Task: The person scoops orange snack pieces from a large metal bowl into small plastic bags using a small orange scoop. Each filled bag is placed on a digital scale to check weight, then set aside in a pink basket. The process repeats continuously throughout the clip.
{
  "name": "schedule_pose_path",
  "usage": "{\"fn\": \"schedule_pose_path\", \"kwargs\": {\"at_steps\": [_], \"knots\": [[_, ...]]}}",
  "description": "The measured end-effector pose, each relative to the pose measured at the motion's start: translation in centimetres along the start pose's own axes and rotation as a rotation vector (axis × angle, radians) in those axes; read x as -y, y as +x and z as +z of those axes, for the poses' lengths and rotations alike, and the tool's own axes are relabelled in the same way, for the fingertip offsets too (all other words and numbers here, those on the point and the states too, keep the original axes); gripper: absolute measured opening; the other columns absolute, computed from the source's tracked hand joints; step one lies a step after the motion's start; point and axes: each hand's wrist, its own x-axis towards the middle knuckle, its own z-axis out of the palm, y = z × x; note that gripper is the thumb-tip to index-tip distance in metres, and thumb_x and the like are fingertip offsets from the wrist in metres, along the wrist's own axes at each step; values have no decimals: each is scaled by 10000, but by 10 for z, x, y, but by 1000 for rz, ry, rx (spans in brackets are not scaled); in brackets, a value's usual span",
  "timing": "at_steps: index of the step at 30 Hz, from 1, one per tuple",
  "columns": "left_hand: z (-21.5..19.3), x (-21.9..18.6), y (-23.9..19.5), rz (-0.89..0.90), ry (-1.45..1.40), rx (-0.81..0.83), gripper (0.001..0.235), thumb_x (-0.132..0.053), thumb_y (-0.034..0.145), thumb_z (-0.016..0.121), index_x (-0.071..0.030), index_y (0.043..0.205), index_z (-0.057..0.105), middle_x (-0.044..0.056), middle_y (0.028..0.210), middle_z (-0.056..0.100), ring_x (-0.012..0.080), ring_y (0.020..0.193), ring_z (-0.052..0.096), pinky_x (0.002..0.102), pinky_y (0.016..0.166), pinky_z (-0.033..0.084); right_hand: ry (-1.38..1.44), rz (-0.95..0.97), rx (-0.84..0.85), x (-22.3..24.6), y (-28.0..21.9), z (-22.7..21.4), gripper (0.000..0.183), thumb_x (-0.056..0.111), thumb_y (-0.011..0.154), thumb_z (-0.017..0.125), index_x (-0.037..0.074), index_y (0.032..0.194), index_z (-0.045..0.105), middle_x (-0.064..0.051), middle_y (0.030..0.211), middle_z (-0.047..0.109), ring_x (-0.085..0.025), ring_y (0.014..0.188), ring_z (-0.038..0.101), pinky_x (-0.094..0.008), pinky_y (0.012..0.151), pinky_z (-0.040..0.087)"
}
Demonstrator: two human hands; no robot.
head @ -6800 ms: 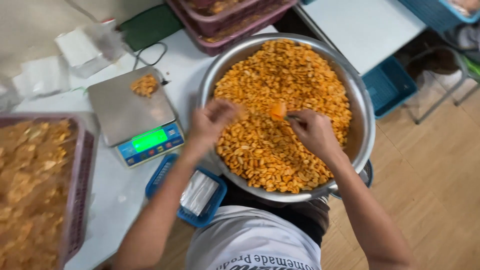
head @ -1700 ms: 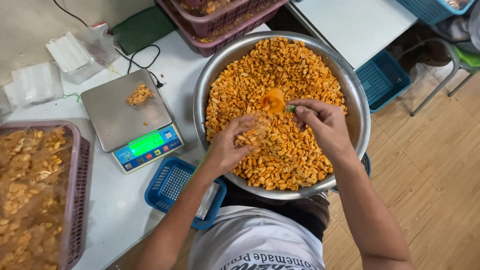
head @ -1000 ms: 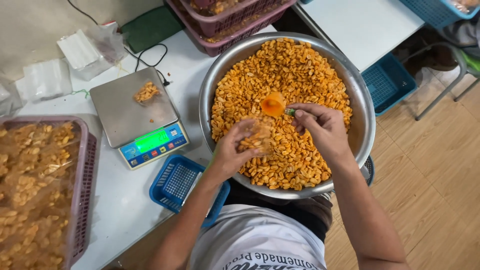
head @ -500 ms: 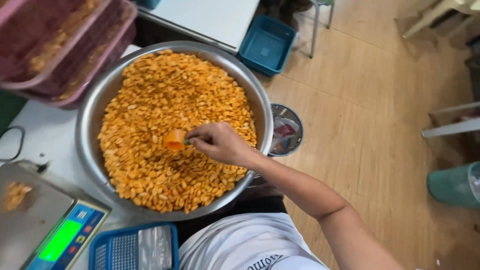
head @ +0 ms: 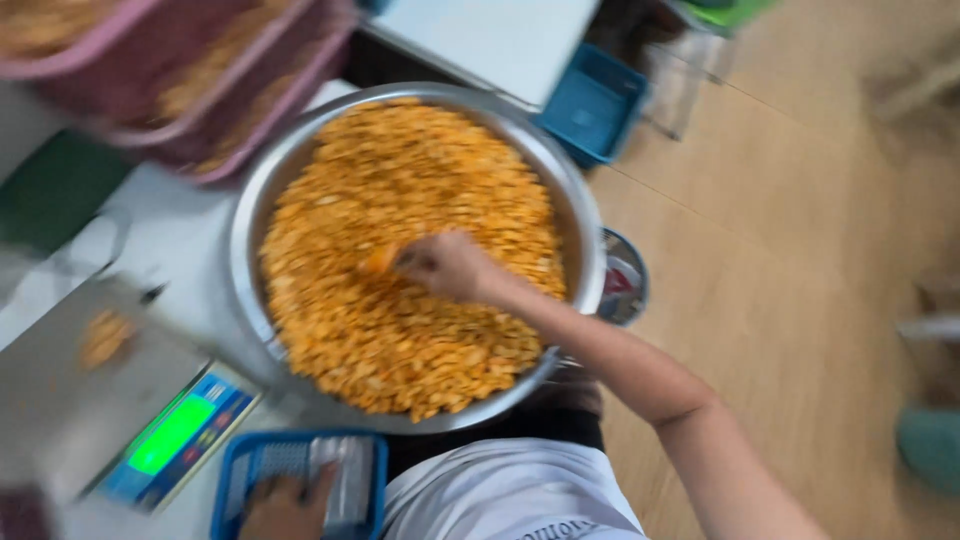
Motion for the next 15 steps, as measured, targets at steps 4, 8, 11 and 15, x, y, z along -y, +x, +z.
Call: {"fn": "schedule_pose_path", "kwargs": {"at_steps": [4,8,11,15], "knots": [[-56,-30,31,-40,-284,113,333,-468,836,712,-140,793,674,99,996,672,388,922,683,573,784,499,-176,-296,-169,-17,75,12,250,-59,869,584,8,638,655,-120,806,770,-232,600,706,-375,567,566],[-77,-37,30,-57,-277,66,240,-377,906,657,-190,907,808,35,969,755,311,872,725,465,787,567,-316,-268,-226,-15,124,30,101,18,933,616,-10,855,674,-171,788,646,-390,689,628,-515,578,493],[-106,-34,28,-24,-385,50,281,-288,947,548,-127,883,770,103,968,719,366,882,708,513,823,535,-380,-226,-136,-6,119,50,402,-180,789,499,128,654,280,-49,596,307,-190,500,289,-386,436,223],[-118,-16,29,-220,-968,98,329,-92,995,434,-80,1170,712,121,1088,747,304,934,723,400,882,545,-123,-119,332,31,78,33,134,48,944,569,15,957,699,-135,891,737,-262,732,698,-392,687,546]]}}
